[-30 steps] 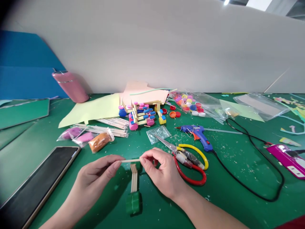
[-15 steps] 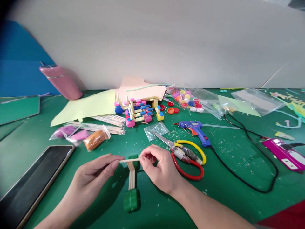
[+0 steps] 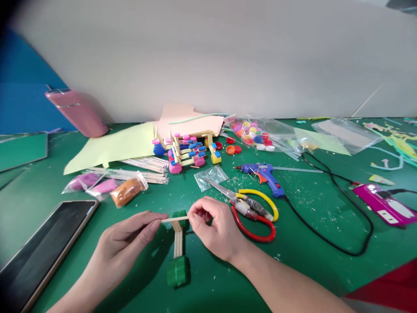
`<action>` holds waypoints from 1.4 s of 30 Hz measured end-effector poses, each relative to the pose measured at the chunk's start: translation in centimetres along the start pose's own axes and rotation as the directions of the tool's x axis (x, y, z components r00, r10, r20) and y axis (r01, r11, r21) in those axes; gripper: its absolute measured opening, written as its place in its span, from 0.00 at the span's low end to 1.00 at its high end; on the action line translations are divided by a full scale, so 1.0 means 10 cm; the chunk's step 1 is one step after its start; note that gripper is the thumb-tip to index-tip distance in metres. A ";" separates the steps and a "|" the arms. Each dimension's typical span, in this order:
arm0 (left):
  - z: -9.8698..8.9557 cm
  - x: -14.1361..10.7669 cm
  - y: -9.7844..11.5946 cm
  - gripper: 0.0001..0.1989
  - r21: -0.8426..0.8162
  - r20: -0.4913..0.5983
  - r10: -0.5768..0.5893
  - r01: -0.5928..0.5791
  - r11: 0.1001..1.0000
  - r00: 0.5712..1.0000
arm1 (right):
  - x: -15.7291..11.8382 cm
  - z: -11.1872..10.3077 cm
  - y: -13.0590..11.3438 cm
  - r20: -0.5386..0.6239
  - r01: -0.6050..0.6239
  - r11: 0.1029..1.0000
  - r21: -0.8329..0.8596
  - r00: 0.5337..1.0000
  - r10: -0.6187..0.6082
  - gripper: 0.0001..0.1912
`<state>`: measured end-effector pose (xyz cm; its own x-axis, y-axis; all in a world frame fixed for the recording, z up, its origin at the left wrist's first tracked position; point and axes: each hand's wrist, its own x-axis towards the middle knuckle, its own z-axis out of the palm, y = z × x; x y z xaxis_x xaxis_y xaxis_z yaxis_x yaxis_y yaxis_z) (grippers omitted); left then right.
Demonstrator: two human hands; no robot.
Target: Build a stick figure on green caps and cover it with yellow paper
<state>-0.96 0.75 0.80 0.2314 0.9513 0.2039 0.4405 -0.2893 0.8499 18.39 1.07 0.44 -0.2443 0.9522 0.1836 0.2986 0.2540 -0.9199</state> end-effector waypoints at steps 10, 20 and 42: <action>0.00 0.00 0.00 0.08 0.028 0.018 -0.004 0.003 1.000 1.000 | 0.00 -0.01 0.02 0.004 0.017 1.000 -0.003 1.000 -0.017 0.07; 0.01 -0.01 -0.01 0.09 0.009 0.025 -0.060 0.060 0.998 0.998 | -0.01 -0.01 0.01 -0.008 0.014 1.000 -0.016 1.000 -0.014 0.06; 0.19 -0.02 -0.04 0.08 0.046 0.117 -0.133 0.128 0.991 0.984 | -0.01 -0.01 0.01 0.006 -0.046 0.995 0.089 0.999 0.045 0.05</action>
<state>0.49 0.50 -0.48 0.2707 0.9622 0.0313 0.5057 -0.1698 0.8459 18.58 0.99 0.32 -0.2357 0.9617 0.1398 0.2261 0.1941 -0.9546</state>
